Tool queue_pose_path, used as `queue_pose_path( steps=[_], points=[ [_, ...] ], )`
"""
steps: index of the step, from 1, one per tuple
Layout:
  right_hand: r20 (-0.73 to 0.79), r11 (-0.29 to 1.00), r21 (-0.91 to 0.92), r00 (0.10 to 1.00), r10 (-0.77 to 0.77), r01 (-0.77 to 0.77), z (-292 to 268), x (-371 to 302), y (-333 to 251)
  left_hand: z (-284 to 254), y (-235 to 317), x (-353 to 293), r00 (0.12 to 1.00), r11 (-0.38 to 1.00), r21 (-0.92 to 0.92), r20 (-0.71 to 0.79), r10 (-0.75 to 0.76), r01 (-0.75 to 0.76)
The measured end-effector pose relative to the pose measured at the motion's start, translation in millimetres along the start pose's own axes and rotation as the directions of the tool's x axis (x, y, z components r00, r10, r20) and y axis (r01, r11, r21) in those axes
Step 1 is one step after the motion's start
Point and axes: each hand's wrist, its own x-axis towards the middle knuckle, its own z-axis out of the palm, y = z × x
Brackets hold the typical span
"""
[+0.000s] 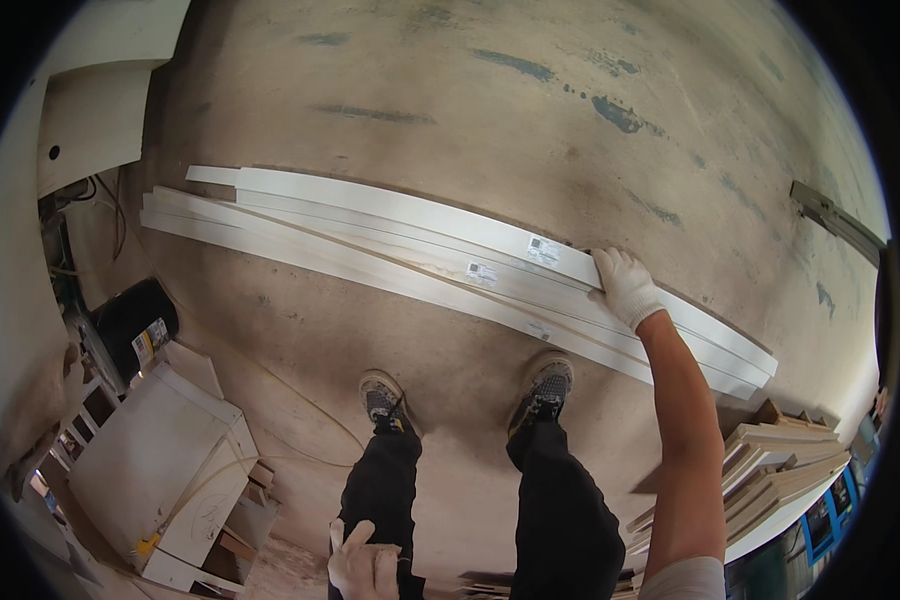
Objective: The person loads white rectangular panels onto a conveyor and feeds them into a panel saw. They retrieve cut pieces from the output side and place them on a nearby table. The person repeats this cycle for multiple panels, handling both large sheets and narrower strips.
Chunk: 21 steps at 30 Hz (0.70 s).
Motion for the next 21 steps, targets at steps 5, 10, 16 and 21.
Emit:
queue_pose_path(
  steps=[5, 10, 16, 21],
  points=[
    [0.067, 0.998, 0.058, 0.997, 0.033, -0.037, -4, 8, 4, -1, -1, -1, 1.0, 0.999, -0.037, -0.017, -0.018, 0.017],
    [0.01, 1.0, 0.021, 1.0, -0.017, 0.017, -9, 7, 3, -2, 0, 3, 1.0, 0.999, 0.032, -0.025, 0.019, -0.018],
    [-0.023, 0.997, 0.056, 0.999, -0.042, 0.043, -3, -3, -2, -3, -3, -4, 0.999, 0.999, 0.027, 0.047, 0.016, -0.018],
    [-0.039, 0.998, 0.059, 0.998, 0.04, -0.038, 8, -11, -16, 5, -7, -7, 0.972, 0.971, -0.061, 0.002, -0.233, 0.233]
  ],
)
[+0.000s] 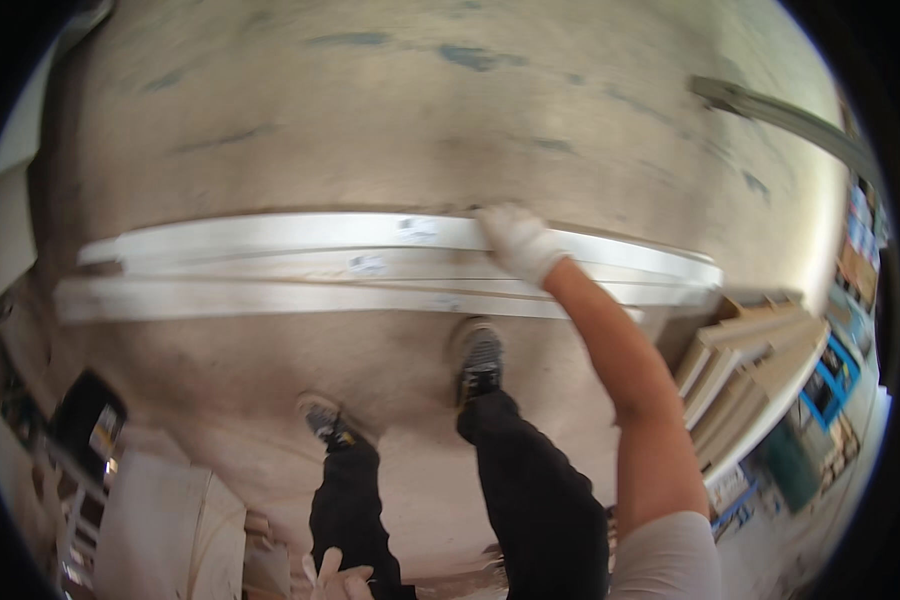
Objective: The person loads white rectangular panels onto a conveyor and feeds them into a panel saw. They retrieve cut pieces from the output side and place them on a nearby table. The person repeats this cycle for multiple panels, handling both large sheets and narrower strips.
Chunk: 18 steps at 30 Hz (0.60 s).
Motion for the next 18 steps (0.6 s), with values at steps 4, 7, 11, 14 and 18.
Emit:
queue_pose_path(
  steps=[4, 7, 11, 14, 18],
  points=[
    [0.01, 0.997, -0.074, 1.0, 0.014, -0.013, -3, 6, -8, 3, -5, 11, 0.935, 0.904, 0.251, 0.008, 0.355, -0.346],
    [0.043, 0.975, -0.222, 0.999, -0.024, 0.033, -6, 10, -12, 2, -7, 14, 0.936, 0.893, 0.29, 0.037, 0.349, -0.345],
    [-0.228, 0.969, -0.24, 0.974, 0.008, -0.065, -10, 21, -5, -1, 0, 10, 0.982, 0.942, 0.279, 0.025, 0.189, -0.188],
    [-0.231, 0.968, -0.241, 0.973, 0.009, -0.066, -18, 29, 1, -1, 9, 13, 0.966, 0.92, 0.302, 0.018, 0.258, -0.251],
    [0.016, 0.992, -0.088, 0.995, 0.097, -0.096, -41, 31, 3, -2, 6, 15, 0.974, 0.917, 0.344, -0.023, 0.225, -0.204]
  ],
)
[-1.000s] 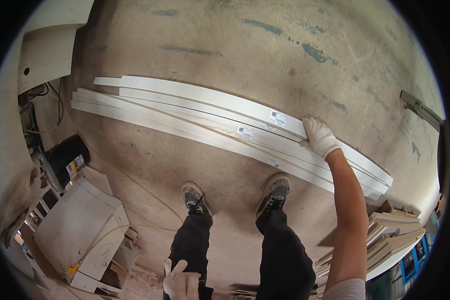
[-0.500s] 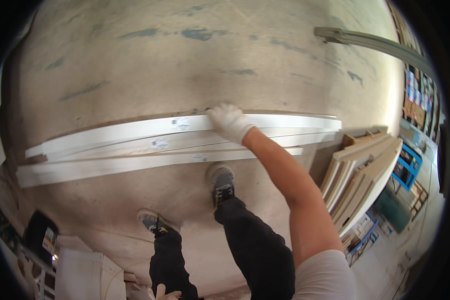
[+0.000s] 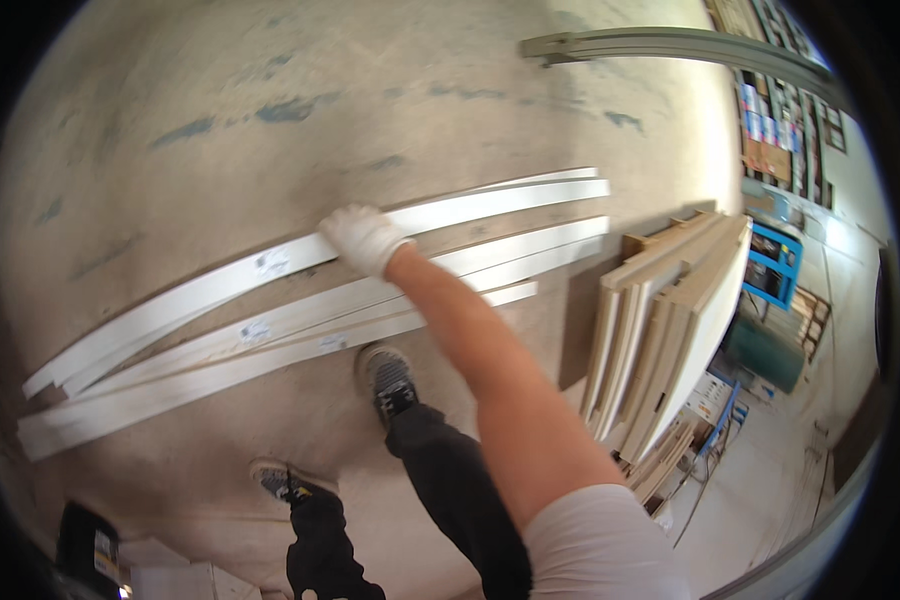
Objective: The person loads white rectangular panels onto a conveyor and feeds them into a panel saw. They retrieve cut pieces from the output side and place them on a nearby table. The person repeats this cycle for multiple panels, handling both large sheets and narrower strips.
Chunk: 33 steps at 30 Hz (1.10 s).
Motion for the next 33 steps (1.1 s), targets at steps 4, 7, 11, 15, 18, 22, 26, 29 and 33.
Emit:
queue_pose_path(
  steps=[4, 7, 11, 15, 18, 22, 26, 29, 33],
  points=[
    [-0.027, 0.999, 0.003, 0.999, -0.046, 0.046, -32, -30, -17, 6, -37, -8, 0.993, 0.993, -0.113, 0.112, 0.025, -0.012],
    [-0.049, 0.996, -0.003, 0.995, -0.089, 0.089, -59, -78, -52, 26, -76, 16, 0.991, 0.994, -0.109, 0.13, -0.017, 0.031],
    [-0.154, 0.997, -0.024, 0.986, -0.071, 0.068, -119, -151, -109, 68, -100, 124, 0.983, 0.767, -0.632, 0.184, 0.006, 0.114],
    [-0.19, 0.992, 0.123, 0.982, 0.01, 0.013, -173, -216, -176, 52, -98, 257, 0.873, 0.079, -0.877, 0.457, -0.171, 0.474],
    [-0.208, 0.993, 0.109, 0.977, 0.056, -0.034, -185, -273, -231, 37, -95, 301, 0.832, -0.102, -0.838, 0.545, -0.106, 0.536],
    [-0.253, 0.991, 0.117, 0.962, 0.099, -0.071, -165, -351, -291, 43, -102, 284, 0.839, -0.15, -0.843, 0.534, -0.106, 0.517],
    [-0.265, 0.962, 0.21, 0.937, 0.229, -0.176, -134, -445, -343, 35, -120, 217, 0.878, 0.004, -0.878, 0.479, 0.019, 0.479],
    [-0.218, 0.911, 0.292, 0.908, 0.359, -0.29, -126, -523, -378, 7, -119, 156, 0.838, 0.127, -0.845, 0.532, 0.121, 0.519],
    [-0.164, 0.812, 0.461, 0.865, 0.473, -0.357, -130, -647, -430, -17, -103, 48, 0.886, 0.192, -0.887, 0.447, 0.124, 0.421]
  ],
)
